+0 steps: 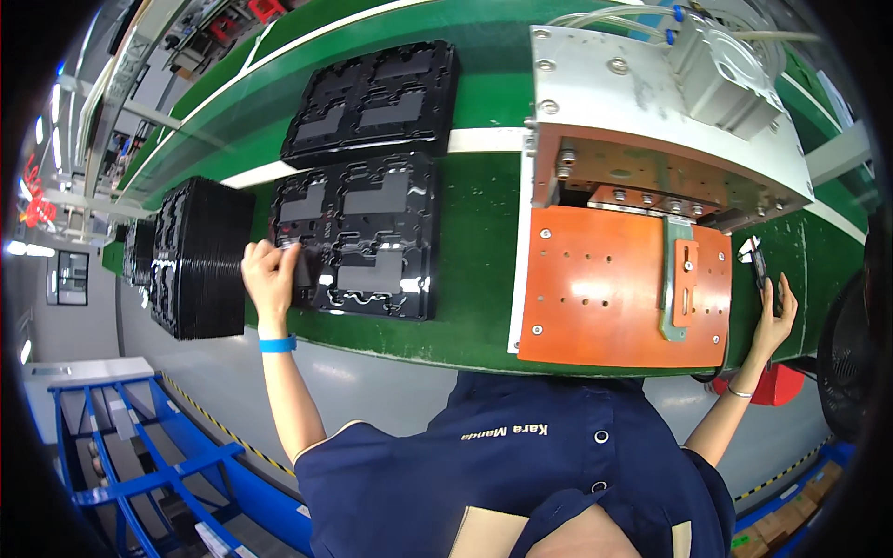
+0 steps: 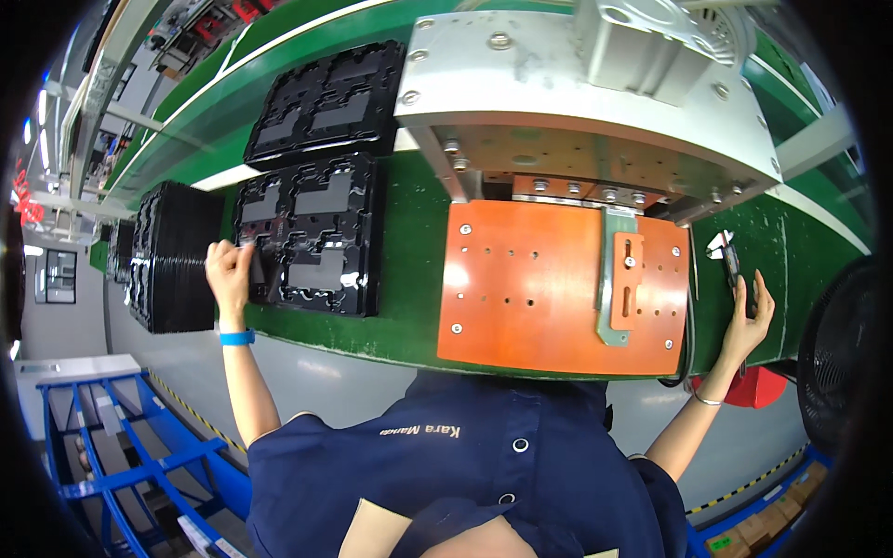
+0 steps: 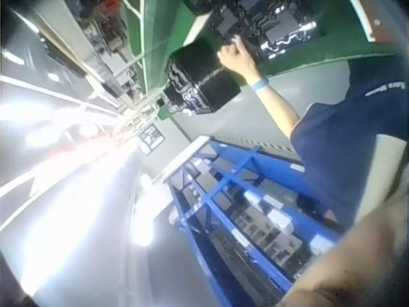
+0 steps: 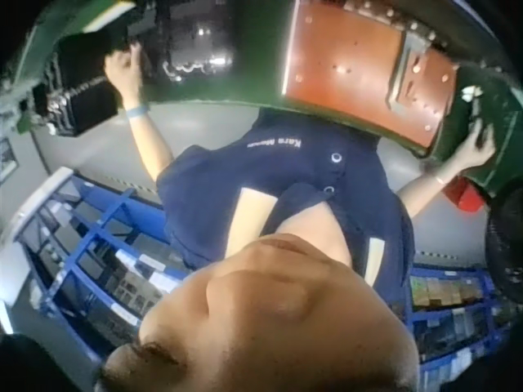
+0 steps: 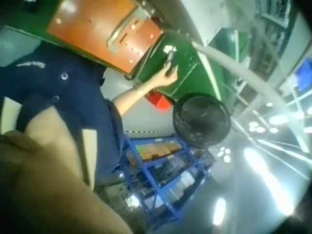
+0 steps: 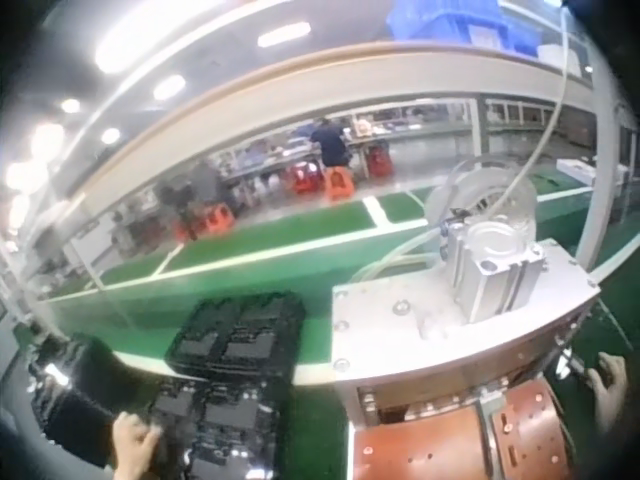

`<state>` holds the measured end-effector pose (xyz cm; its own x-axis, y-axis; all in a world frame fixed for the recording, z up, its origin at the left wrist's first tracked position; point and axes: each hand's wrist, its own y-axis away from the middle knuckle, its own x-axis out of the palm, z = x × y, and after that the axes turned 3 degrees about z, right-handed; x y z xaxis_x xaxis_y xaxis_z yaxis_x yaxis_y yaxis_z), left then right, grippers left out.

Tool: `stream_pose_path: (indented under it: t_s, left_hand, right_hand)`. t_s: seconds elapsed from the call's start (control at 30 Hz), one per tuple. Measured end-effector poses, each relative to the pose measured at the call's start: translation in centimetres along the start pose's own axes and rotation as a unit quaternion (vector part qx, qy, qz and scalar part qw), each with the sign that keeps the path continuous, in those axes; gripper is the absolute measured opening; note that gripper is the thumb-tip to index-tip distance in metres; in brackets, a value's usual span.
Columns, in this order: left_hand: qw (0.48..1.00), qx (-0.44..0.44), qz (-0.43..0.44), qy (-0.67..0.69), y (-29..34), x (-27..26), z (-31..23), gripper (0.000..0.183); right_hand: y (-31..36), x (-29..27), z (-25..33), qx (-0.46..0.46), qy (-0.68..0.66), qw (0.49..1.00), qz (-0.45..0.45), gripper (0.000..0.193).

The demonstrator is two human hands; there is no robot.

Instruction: The person repeatedly places small black rectangular components into a press machine, activates the press, and then removes the processed components. They place the finished items into a black plastic tray on the table. The task is performed in a repetitive cycle throughout the video.

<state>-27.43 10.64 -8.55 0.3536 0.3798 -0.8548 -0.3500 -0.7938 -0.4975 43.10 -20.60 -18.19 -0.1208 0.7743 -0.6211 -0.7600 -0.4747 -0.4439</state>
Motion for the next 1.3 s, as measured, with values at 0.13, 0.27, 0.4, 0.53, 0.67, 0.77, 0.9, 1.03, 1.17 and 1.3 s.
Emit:
stream_pose_path:
  t_s: [0.13, 0.27, 0.4, 0.53, 0.67, 0.77, 0.9, 1.03, 1.17, 1.3]
  left_hand:
    - [0.993, -0.102, -0.048, 0.047, -2.9, -2.2, -9.8, 0.037]
    - [0.978, -0.004, 0.060, 0.198, -4.0, -2.1, -24.0, 0.035]
    - [0.938, 0.112, 0.132, 0.299, -4.0, 1.0, -31.3, 0.029]
    - [0.933, 0.155, 0.126, 0.298, -3.3, 1.5, -32.6, 0.023]
    - [0.913, 0.183, 0.173, 0.322, -2.5, 0.5, -30.6, 0.037]
    - [0.888, 0.226, 0.206, 0.344, -2.4, 0.6, -29.3, 0.042]
    - [0.873, 0.257, 0.211, 0.357, -2.0, 0.8, -28.7, 0.040]
    - [0.866, 0.257, 0.211, 0.374, -2.0, 1.1, -28.7, 0.040]
    - [0.862, 0.262, 0.205, 0.382, -2.0, 1.2, -28.6, 0.038]
    - [0.860, 0.269, 0.199, 0.386, -2.1, 1.3, -28.6, 0.039]
  right_hand:
    - [0.0, -1.9, 5.9, -0.026, 0.004, 1.000, -0.016, 0.029]
    - [0.6, -1.8, 16.1, -0.111, -0.079, 0.991, 0.017, 0.018]
    - [2.8, -1.2, 25.3, -0.269, -0.101, 0.938, 0.193, 0.012]
    - [4.4, 0.0, 28.1, -0.359, -0.076, 0.895, 0.253, 0.014]
    - [5.6, 1.4, 28.1, -0.355, -0.066, 0.890, 0.280, 0.018]
    - [6.1, 1.9, 28.4, -0.366, -0.054, 0.882, 0.291, 0.020]
    - [6.4, 2.1, 29.0, -0.389, -0.004, 0.874, 0.292, 0.022]
    - [6.4, 2.2, 29.4, -0.368, 0.012, 0.884, 0.289, 0.029]
    - [6.1, 2.2, 30.0, -0.324, -0.009, 0.907, 0.268, 0.029]
    - [5.7, 1.6, 29.0, -0.346, -0.059, 0.895, 0.276, 0.023]
